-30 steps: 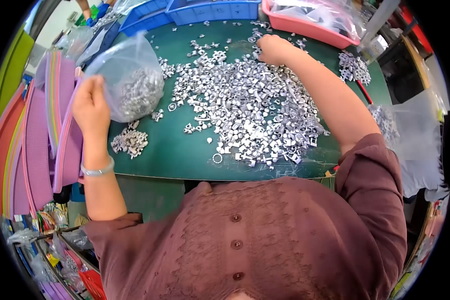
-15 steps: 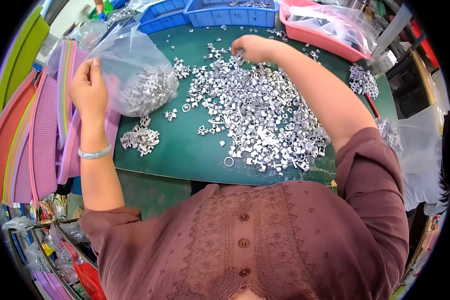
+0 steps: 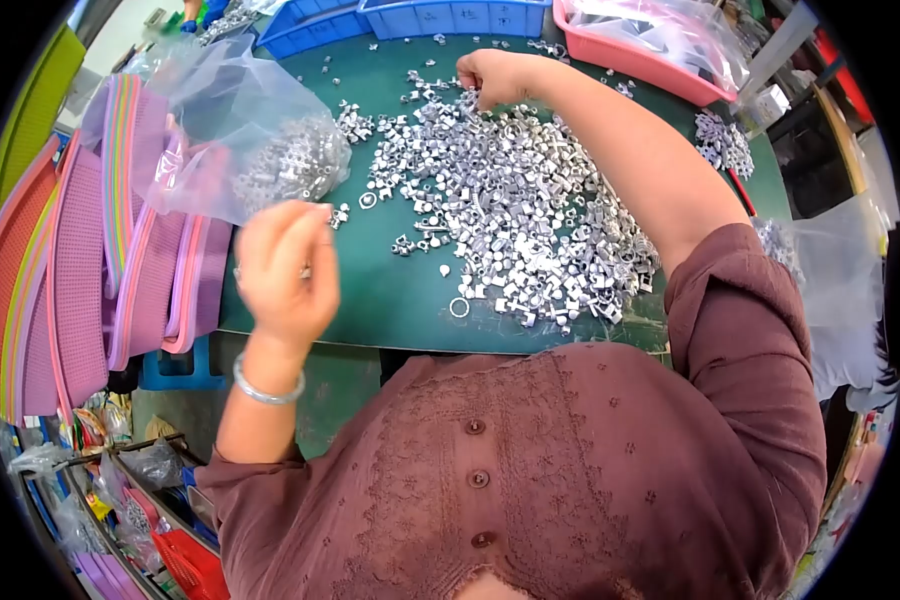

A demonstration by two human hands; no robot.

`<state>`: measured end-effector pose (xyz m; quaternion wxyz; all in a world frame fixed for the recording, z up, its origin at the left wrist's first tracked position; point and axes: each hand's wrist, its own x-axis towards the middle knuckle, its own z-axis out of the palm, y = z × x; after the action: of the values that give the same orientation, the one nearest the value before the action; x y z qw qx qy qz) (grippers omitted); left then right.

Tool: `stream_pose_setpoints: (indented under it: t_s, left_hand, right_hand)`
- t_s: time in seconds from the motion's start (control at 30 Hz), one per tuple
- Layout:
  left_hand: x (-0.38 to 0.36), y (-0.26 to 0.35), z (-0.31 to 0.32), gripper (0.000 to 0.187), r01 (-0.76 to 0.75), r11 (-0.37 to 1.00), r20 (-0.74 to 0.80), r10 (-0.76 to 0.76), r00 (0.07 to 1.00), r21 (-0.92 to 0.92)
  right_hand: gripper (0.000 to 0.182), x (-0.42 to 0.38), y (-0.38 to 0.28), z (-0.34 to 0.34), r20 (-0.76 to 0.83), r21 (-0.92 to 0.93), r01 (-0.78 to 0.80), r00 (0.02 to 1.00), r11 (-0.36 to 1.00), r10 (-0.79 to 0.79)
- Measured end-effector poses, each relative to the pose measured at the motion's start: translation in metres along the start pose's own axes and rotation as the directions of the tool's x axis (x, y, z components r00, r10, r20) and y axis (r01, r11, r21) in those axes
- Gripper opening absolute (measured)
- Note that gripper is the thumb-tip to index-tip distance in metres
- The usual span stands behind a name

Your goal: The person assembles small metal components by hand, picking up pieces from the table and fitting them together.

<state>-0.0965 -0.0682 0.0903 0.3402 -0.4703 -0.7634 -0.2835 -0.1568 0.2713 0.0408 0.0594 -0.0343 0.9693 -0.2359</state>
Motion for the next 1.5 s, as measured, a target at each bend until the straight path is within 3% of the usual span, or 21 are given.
stream_pose_setpoints:
  t_s: [0.1, 0.23, 0.4, 0.5, 0.53, 0.57, 0.63, 0.73, 0.83, 0.87, 0.97, 1.0, 1.1, 1.27, 1.5]
  left_hand:
    - [-0.029, 0.003, 0.030, 0.033, 0.277, 0.960, 0.361, -0.243, 0.900, -0.042]
    - [-0.046, 0.011, 0.062, 0.034, 0.397, 0.899, 0.536, -0.246, 0.808, -0.186]
    - [-0.043, 0.044, 0.076, 0.023, 0.357, 0.886, 0.525, -0.162, 0.835, -0.295]
    - [-0.036, 0.049, 0.079, 0.022, 0.218, 0.945, 0.407, -0.103, 0.907, -0.245]
    - [-0.033, 0.053, 0.079, 0.021, 0.247, 0.933, 0.373, -0.138, 0.918, -0.262]
    - [-0.032, 0.056, 0.080, 0.020, 0.309, 0.902, 0.387, -0.180, 0.904, -0.302]
    - [-0.031, 0.063, 0.081, 0.021, 0.468, 0.793, 0.482, -0.257, 0.837, -0.390]
    - [-0.032, 0.072, 0.084, 0.023, 0.446, 0.785, 0.437, -0.251, 0.864, -0.430]
    - [-0.031, 0.083, 0.083, 0.024, 0.599, 0.608, 0.524, -0.325, 0.787, -0.521]
    - [-0.027, 0.086, 0.080, 0.025, 0.608, 0.586, 0.551, -0.303, 0.777, -0.535]
    - [-0.023, 0.096, 0.075, 0.025, 0.568, 0.494, 0.504, -0.270, 0.820, -0.659]
    - [-0.022, 0.097, 0.073, 0.023, 0.486, 0.543, 0.428, -0.239, 0.871, -0.685]
    - [-0.021, 0.097, 0.074, 0.021, 0.306, 0.657, 0.261, -0.170, 0.950, -0.689]
    - [-0.024, 0.096, 0.073, 0.025, 0.282, 0.693, 0.240, -0.160, 0.958, -0.663]
    - [-0.021, 0.098, 0.071, 0.028, 0.297, 0.687, 0.232, -0.189, 0.954, -0.663]
  right_hand:
    - [0.025, -0.018, -0.004, -0.005, -0.175, 0.018, 0.086, 0.981, 0.996, -0.081]
    - [0.023, -0.068, -0.020, -0.018, -0.245, 0.159, 0.110, 0.967, 0.981, -0.069]
    - [0.023, -0.140, -0.046, -0.006, -0.144, 0.410, 0.110, 0.988, 0.905, -0.055]
    - [0.027, -0.169, -0.059, 0.021, -0.107, 0.413, 0.106, 0.992, 0.905, -0.068]
    - [0.031, -0.175, -0.063, 0.031, -0.098, 0.397, 0.089, 0.994, 0.913, -0.054]
    - [0.034, -0.179, -0.063, 0.047, -0.220, 0.397, 0.170, 0.972, 0.902, -0.086]
    - [0.036, -0.185, -0.065, 0.054, -0.252, 0.359, 0.141, 0.966, 0.923, -0.049]
    - [0.034, -0.195, -0.077, 0.047, -0.339, 0.330, 0.103, 0.941, 0.938, 0.016]
    - [0.030, -0.200, -0.077, 0.051, -0.343, 0.548, 0.143, 0.937, 0.824, 0.065]
    - [0.020, -0.200, -0.076, 0.056, -0.382, 0.637, 0.233, 0.923, 0.735, 0.039]
    - [0.014, -0.205, -0.091, 0.059, -0.434, 0.798, 0.378, 0.901, 0.469, 0.012]
    - [0.013, -0.207, -0.093, 0.060, -0.448, 0.791, 0.398, 0.894, 0.464, -0.004]
    - [0.013, -0.209, -0.097, 0.064, -0.515, 0.745, 0.445, 0.857, 0.498, 0.005]
    - [0.011, -0.215, -0.099, 0.063, -0.610, 0.571, 0.459, 0.792, 0.681, -0.022]
    - [0.011, -0.216, -0.104, 0.056, -0.668, 0.332, 0.461, 0.731, 0.823, -0.140]
